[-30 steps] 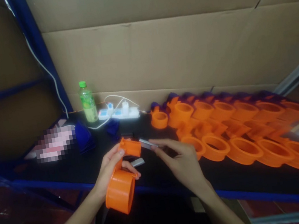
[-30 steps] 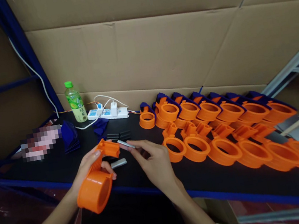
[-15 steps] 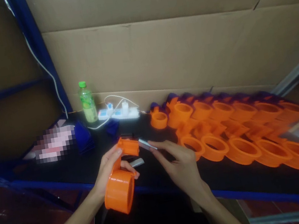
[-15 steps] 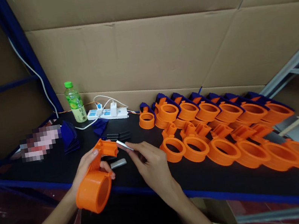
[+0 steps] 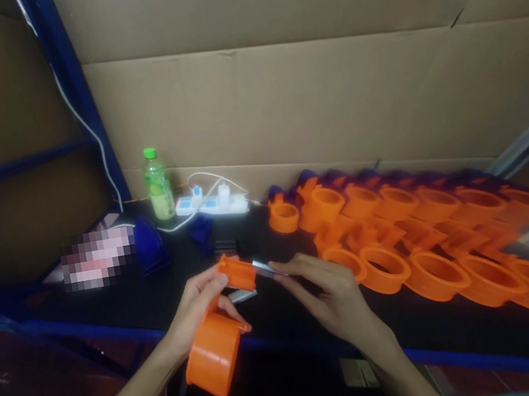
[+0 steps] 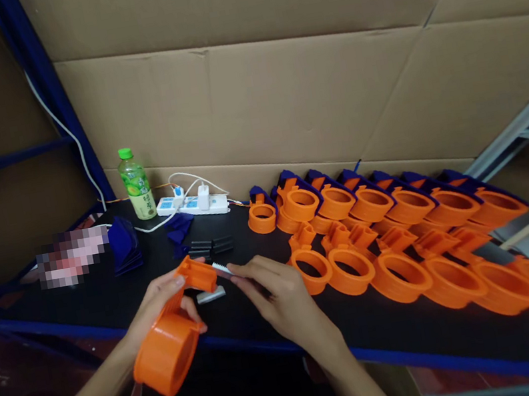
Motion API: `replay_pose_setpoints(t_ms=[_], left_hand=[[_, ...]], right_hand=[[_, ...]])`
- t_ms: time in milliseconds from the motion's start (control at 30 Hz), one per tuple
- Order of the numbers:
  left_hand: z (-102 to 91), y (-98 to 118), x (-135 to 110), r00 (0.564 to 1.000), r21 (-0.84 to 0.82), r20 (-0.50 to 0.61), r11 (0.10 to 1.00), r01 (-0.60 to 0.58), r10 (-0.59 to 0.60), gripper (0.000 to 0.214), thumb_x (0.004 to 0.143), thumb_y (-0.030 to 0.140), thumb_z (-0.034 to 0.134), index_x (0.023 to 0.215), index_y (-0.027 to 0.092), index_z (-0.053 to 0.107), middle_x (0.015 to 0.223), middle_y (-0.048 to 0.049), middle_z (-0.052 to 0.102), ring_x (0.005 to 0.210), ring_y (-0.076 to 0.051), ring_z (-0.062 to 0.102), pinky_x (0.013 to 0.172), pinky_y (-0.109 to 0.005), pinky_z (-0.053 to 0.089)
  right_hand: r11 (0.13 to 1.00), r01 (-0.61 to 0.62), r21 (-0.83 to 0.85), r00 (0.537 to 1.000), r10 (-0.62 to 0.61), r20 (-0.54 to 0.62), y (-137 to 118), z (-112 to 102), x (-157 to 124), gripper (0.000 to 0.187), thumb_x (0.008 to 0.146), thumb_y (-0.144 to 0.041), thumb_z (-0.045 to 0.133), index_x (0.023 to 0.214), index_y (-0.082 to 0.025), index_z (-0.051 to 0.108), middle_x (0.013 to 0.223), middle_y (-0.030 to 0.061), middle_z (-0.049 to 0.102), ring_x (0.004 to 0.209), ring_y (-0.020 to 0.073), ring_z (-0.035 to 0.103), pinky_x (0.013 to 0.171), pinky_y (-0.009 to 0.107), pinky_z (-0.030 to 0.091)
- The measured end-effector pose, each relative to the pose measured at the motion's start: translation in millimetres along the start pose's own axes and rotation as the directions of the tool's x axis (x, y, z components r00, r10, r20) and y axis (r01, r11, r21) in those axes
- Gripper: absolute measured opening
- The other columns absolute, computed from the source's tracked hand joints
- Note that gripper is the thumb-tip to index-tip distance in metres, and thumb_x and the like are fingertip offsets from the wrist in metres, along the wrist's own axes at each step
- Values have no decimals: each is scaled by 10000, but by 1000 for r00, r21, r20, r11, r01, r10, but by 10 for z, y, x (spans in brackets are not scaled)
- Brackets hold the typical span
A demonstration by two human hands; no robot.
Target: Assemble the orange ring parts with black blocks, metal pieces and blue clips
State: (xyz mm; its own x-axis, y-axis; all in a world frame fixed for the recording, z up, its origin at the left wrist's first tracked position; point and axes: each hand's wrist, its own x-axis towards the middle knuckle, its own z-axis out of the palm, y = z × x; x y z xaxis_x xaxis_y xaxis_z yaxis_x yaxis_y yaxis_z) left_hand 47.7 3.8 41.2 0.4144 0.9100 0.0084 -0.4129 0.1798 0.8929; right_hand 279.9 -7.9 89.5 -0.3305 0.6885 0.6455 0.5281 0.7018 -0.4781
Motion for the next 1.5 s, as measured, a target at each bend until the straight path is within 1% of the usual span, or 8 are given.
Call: replay_pose_setpoints(t_ms=[367,533,700,800,900,967,1067,1500], left_hand=[[-8,-5,-23,997,35,73,999,-29,26,577,958,391,577,1455,118,470,656,-107,751,555,-260,743,513,-271,566],[-17,25,-47,978,25,205,999,30,-34,477,956,374,568,1355,113,575,668,-121,750,542,-266,739,477,-269,560],[-47,59,-35,954,-27,280,993,115,-103,429,925,405,595,1215,95,654,723,-149,755,486,-254,716,416,-251,523],[-60,60,-8,970,-85,229,991,107,-85,432,922,429,585,1189,96,651,632,-130,731,455,-247,696,411,-251,513],[-70,53,17,996,-151,50,985,82,-76,428,926,469,558,1126,104,655,562,-105,695,491,-249,695,466,-283,544],[-81,52,31,992,-191,-63,977,97,-111,422,908,502,572,1059,118,656,569,-95,686,526,-247,695,496,-293,554],[-96,60,49,983,-221,-128,970,105,-135,419,881,531,592,1033,144,638,593,-79,682,547,-235,684,523,-301,558],[-71,59,57,990,-174,-136,985,6,-30,409,889,527,575,1104,181,537,666,-83,706,552,-236,683,488,-279,520]], right_hand=[[907,-301,294,936,223,271,109,44,247,156,870,-330,730,896,-176,728,908,38,700,767,132,621,655,242,471],[790,-412,454,880,216,423,158,46,335,398,702,-257,864,1079,-219,742,1120,58,670,1026,192,634,735,258,509],[705,-495,507,825,200,528,71,74,400,534,692,-222,866,1199,-227,700,1076,37,652,1026,173,619,841,281,527],[707,-478,521,814,133,566,108,104,518,515,775,-276,811,1262,-214,656,1089,47,637,1015,168,623,835,283,542],[853,-366,372,866,165,472,306,183,638,374,992,-360,535,1324,-197,588,1110,75,653,952,155,647,770,288,555],[977,-210,36,912,182,368,487,261,665,324,1030,-331,450,1269,-186,614,1132,86,662,999,169,637,832,317,543],[937,-52,-346,931,171,324,708,365,620,202,965,-214,562,1130,-179,673,1133,90,661,1068,206,600,918,356,494],[914,-28,-404,917,184,354,704,262,510,234,812,-69,685,994,-204,626,970,23,650,849,152,585,731,260,435]])
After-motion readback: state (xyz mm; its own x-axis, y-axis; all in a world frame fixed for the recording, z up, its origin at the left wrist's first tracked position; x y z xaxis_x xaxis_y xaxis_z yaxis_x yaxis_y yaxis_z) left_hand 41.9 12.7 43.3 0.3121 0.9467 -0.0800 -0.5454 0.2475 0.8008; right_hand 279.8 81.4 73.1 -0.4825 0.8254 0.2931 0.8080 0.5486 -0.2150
